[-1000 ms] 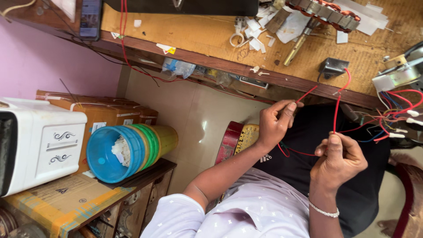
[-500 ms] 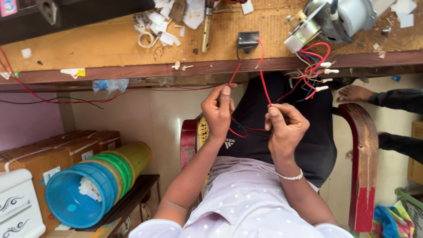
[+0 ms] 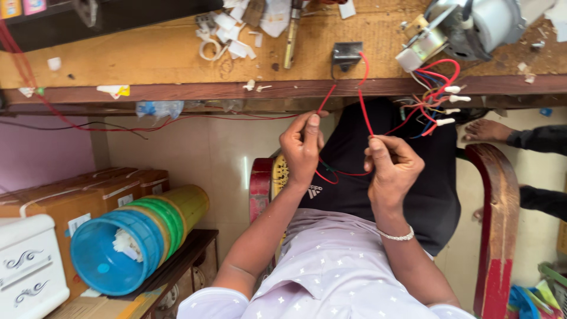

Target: The person works on a small electric motor, using a screwdriver to adjust internal components and pliers to strip and cut wires. They connect wires to a small black component and manipulate red wires throughout the process.

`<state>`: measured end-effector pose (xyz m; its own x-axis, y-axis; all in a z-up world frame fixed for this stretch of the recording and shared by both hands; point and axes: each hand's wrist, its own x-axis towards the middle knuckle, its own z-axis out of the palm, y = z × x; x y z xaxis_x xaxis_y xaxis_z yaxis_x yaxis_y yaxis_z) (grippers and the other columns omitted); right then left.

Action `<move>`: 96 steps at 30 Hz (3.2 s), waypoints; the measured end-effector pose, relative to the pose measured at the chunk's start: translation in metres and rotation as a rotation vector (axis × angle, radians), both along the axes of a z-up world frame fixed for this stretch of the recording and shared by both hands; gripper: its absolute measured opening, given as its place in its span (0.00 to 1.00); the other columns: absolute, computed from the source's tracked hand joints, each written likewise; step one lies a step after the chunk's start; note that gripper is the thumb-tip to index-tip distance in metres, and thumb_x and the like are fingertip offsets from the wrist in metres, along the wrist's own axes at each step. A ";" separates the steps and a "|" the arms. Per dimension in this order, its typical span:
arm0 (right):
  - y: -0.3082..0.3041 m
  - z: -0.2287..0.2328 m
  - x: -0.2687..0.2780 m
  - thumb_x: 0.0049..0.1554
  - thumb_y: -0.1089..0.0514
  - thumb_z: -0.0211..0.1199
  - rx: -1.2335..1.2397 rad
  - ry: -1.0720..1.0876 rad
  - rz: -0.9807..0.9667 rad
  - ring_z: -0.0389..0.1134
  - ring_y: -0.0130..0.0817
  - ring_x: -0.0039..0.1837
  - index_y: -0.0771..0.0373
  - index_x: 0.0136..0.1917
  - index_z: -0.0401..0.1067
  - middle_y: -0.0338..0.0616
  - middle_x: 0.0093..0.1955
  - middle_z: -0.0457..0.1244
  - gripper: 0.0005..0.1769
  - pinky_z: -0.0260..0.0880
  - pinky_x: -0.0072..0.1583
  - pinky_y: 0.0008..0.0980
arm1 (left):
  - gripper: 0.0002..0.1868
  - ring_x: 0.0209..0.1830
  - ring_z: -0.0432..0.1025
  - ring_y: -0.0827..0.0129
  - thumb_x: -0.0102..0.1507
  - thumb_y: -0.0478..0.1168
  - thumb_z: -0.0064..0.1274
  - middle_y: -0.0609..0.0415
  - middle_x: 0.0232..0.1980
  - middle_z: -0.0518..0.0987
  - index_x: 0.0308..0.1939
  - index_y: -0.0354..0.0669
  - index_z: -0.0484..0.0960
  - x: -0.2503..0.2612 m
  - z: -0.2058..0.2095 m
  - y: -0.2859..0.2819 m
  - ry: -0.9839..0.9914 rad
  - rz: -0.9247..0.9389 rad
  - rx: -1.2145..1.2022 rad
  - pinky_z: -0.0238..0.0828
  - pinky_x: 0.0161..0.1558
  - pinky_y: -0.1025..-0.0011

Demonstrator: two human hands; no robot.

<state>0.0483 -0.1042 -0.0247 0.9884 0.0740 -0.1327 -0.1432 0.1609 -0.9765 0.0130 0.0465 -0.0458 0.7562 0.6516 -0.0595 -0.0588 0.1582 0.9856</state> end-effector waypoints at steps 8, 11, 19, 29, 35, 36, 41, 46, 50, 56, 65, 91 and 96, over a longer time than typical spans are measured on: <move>-0.001 -0.004 0.001 0.63 0.67 0.67 0.011 0.001 -0.011 0.64 0.25 0.34 0.74 0.50 0.76 0.45 0.38 0.67 0.06 0.64 0.38 0.22 | 0.15 0.21 0.62 0.83 0.73 0.45 0.49 0.64 0.21 0.69 0.48 0.36 0.84 0.001 -0.002 -0.001 0.010 -0.003 -0.014 0.54 0.25 0.79; 0.000 -0.004 0.001 0.64 0.66 0.68 0.014 -0.013 -0.004 0.64 0.26 0.35 0.74 0.51 0.75 0.45 0.38 0.66 0.06 0.65 0.38 0.23 | 0.16 0.20 0.62 0.83 0.73 0.46 0.49 0.64 0.21 0.69 0.48 0.36 0.85 0.002 0.000 0.001 0.011 0.005 -0.007 0.55 0.25 0.79; 0.000 -0.007 0.000 0.64 0.65 0.69 0.021 -0.022 -0.012 0.63 0.26 0.34 0.73 0.50 0.75 0.46 0.38 0.66 0.07 0.65 0.38 0.23 | 0.18 0.19 0.62 0.83 0.73 0.48 0.48 0.63 0.19 0.69 0.46 0.36 0.85 0.002 -0.001 0.002 0.020 0.009 0.038 0.56 0.24 0.78; 0.000 -0.007 -0.001 0.64 0.65 0.69 0.035 -0.024 -0.014 0.63 0.26 0.34 0.73 0.50 0.75 0.46 0.38 0.66 0.07 0.65 0.38 0.22 | 0.19 0.17 0.62 0.83 0.73 0.50 0.47 0.62 0.17 0.69 0.46 0.37 0.86 0.002 0.000 0.003 0.037 0.000 0.047 0.55 0.22 0.78; -0.001 -0.008 -0.001 0.64 0.65 0.69 0.037 -0.024 -0.015 0.64 0.25 0.35 0.73 0.50 0.75 0.45 0.38 0.66 0.07 0.65 0.38 0.22 | 0.20 0.18 0.62 0.83 0.73 0.50 0.48 0.62 0.18 0.68 0.46 0.36 0.85 0.002 -0.001 0.003 0.022 -0.004 0.039 0.55 0.23 0.78; 0.000 -0.008 -0.001 0.64 0.65 0.69 0.039 -0.023 -0.017 0.64 0.25 0.35 0.73 0.50 0.75 0.45 0.38 0.66 0.07 0.65 0.38 0.22 | 0.20 0.18 0.62 0.83 0.73 0.50 0.48 0.62 0.18 0.68 0.47 0.36 0.85 0.002 -0.002 0.003 0.022 -0.004 0.038 0.55 0.23 0.78; 0.000 -0.008 0.000 0.64 0.65 0.69 0.026 -0.016 -0.020 0.64 0.26 0.34 0.73 0.50 0.75 0.45 0.38 0.66 0.07 0.65 0.38 0.22 | 0.20 0.18 0.62 0.83 0.73 0.50 0.48 0.62 0.18 0.69 0.46 0.36 0.85 0.002 -0.002 0.003 0.031 -0.004 0.043 0.56 0.23 0.78; -0.001 -0.008 -0.001 0.64 0.65 0.69 0.025 -0.007 -0.019 0.64 0.26 0.34 0.73 0.50 0.75 0.45 0.38 0.66 0.07 0.65 0.38 0.22 | 0.20 0.18 0.62 0.83 0.73 0.50 0.48 0.62 0.18 0.68 0.46 0.36 0.85 0.002 -0.001 0.003 0.028 0.001 0.037 0.56 0.23 0.78; 0.000 -0.008 0.000 0.64 0.64 0.69 0.016 -0.011 -0.025 0.64 0.26 0.34 0.73 0.50 0.76 0.45 0.38 0.66 0.08 0.64 0.38 0.22 | 0.19 0.18 0.62 0.83 0.73 0.49 0.48 0.62 0.18 0.68 0.45 0.35 0.85 0.003 0.002 0.003 0.018 0.016 0.028 0.55 0.23 0.78; 0.000 -0.009 -0.001 0.63 0.64 0.68 0.068 0.003 -0.027 0.64 0.26 0.34 0.73 0.49 0.75 0.44 0.37 0.66 0.07 0.64 0.37 0.22 | 0.18 0.18 0.61 0.83 0.73 0.47 0.48 0.63 0.19 0.68 0.45 0.35 0.84 0.002 0.002 0.003 -0.006 0.023 0.011 0.55 0.22 0.78; -0.010 -0.004 -0.016 0.66 0.65 0.68 0.207 -0.095 0.006 0.63 0.25 0.38 0.71 0.51 0.74 0.43 0.41 0.65 0.06 0.61 0.42 0.21 | 0.12 0.28 0.65 0.83 0.75 0.43 0.52 0.60 0.29 0.73 0.50 0.38 0.84 -0.016 -0.010 -0.002 -0.324 -0.120 -0.535 0.56 0.29 0.81; -0.005 0.000 -0.058 0.68 0.62 0.62 0.497 0.106 0.424 0.60 0.27 0.43 0.70 0.54 0.72 0.40 0.44 0.62 0.06 0.61 0.48 0.29 | 0.02 0.38 0.69 0.78 0.68 0.34 0.53 0.51 0.55 0.82 0.42 0.41 0.81 -0.064 0.056 -0.043 -0.401 -0.161 -0.476 0.66 0.41 0.79; -0.028 0.016 -0.055 0.68 0.62 0.62 0.842 0.050 0.329 0.59 0.28 0.41 0.61 0.54 0.71 0.38 0.44 0.62 0.03 0.58 0.45 0.29 | 0.06 0.44 0.74 0.71 0.72 0.33 0.50 0.52 0.45 0.84 0.39 0.42 0.76 -0.043 0.089 0.102 -0.376 0.142 0.242 0.73 0.51 0.68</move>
<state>-0.0070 -0.1321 -0.0090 0.8945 0.4442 0.0507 -0.3478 0.7625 -0.5455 -0.0300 0.1484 0.0429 0.5984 0.7114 0.3684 -0.4236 -0.1094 0.8992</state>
